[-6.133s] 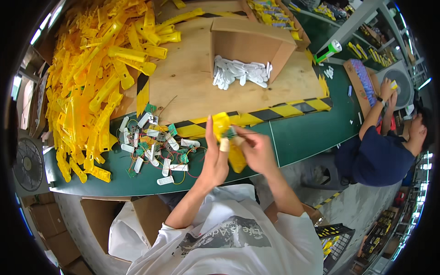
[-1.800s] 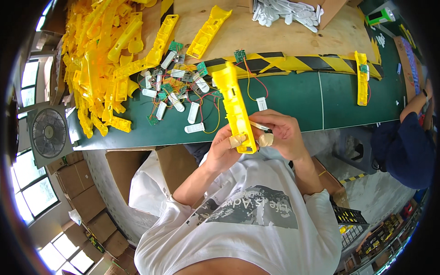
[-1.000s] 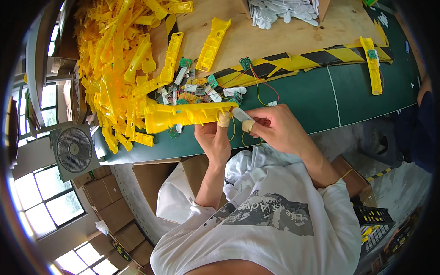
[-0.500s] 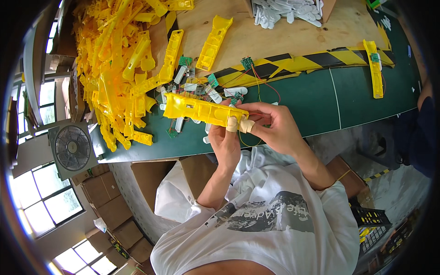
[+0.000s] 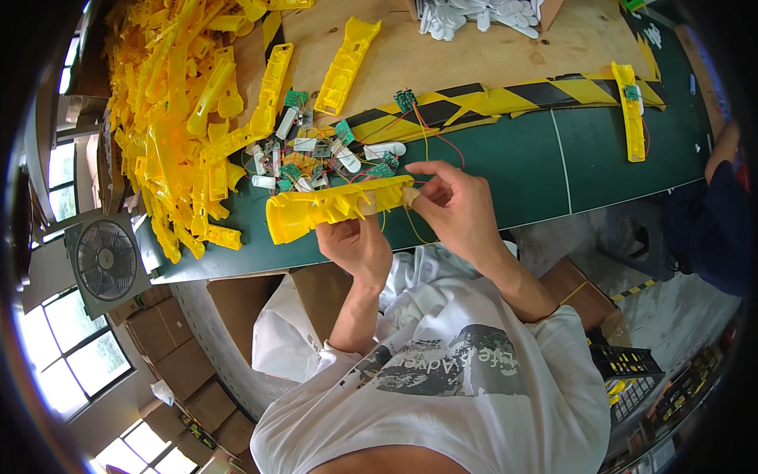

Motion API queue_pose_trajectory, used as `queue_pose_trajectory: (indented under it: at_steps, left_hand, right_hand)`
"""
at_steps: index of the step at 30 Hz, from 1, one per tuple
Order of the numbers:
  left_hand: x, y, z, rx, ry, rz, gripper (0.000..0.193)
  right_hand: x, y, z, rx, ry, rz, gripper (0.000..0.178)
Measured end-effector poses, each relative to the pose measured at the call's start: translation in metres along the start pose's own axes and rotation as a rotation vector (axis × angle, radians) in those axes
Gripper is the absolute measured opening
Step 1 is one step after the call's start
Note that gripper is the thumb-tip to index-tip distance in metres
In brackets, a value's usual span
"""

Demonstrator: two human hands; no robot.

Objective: The person assembles flashlights by picking up circuit board components and inserting them into plastic flashlight casings by hand.

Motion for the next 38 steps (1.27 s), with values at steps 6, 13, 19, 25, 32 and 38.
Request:
queue_pose_trajectory:
  at_steps: [6, 13, 19, 25, 32, 38]
  left_hand:
    - [0.023, -0.012, 0.041, 0.065, -0.003, 0.042, 0.034]
    - [0.030, -0.027, 0.065, 0.075, 0.074, 0.046, 0.039]
    - [0.018, -0.040, 0.076, -0.023, 0.135, 0.108, 0.052]
    - [0.020, -0.038, 0.067, -0.194, -0.110, -0.047, 0.083]
    - [0.007, -0.032, 0.032, -0.495, -0.376, -0.070, 0.027]
    - [0.002, -0.036, 0.026, -0.404, -0.355, -0.096, 0.014]
  right_hand:
    - [-0.013, -0.021, -0.012, -0.260, -0.197, 0.019, 0.047]
    - [-0.008, -0.026, -0.007, -0.406, -0.240, 0.209, 0.050]
    - [-0.002, -0.024, -0.005, -0.390, -0.164, 0.212, 0.048]
    - [0.004, -0.022, 0.004, -0.261, 0.008, 0.478, 0.029]
    - [-0.009, 0.018, 0.018, -0.195, 0.069, 0.462, 0.018]
    - [-0.005, 0.023, 0.025, -0.443, 0.064, 0.345, 0.030]
Point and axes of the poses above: each hand's wrist, its own z-axis towards the middle knuckle, its own y-axis out of the palm, x = y × z, the point moved 2 cm from there along z, towards the middle knuckle, and after that the axes turned 7 degrees about x, right-handed, at the moved point
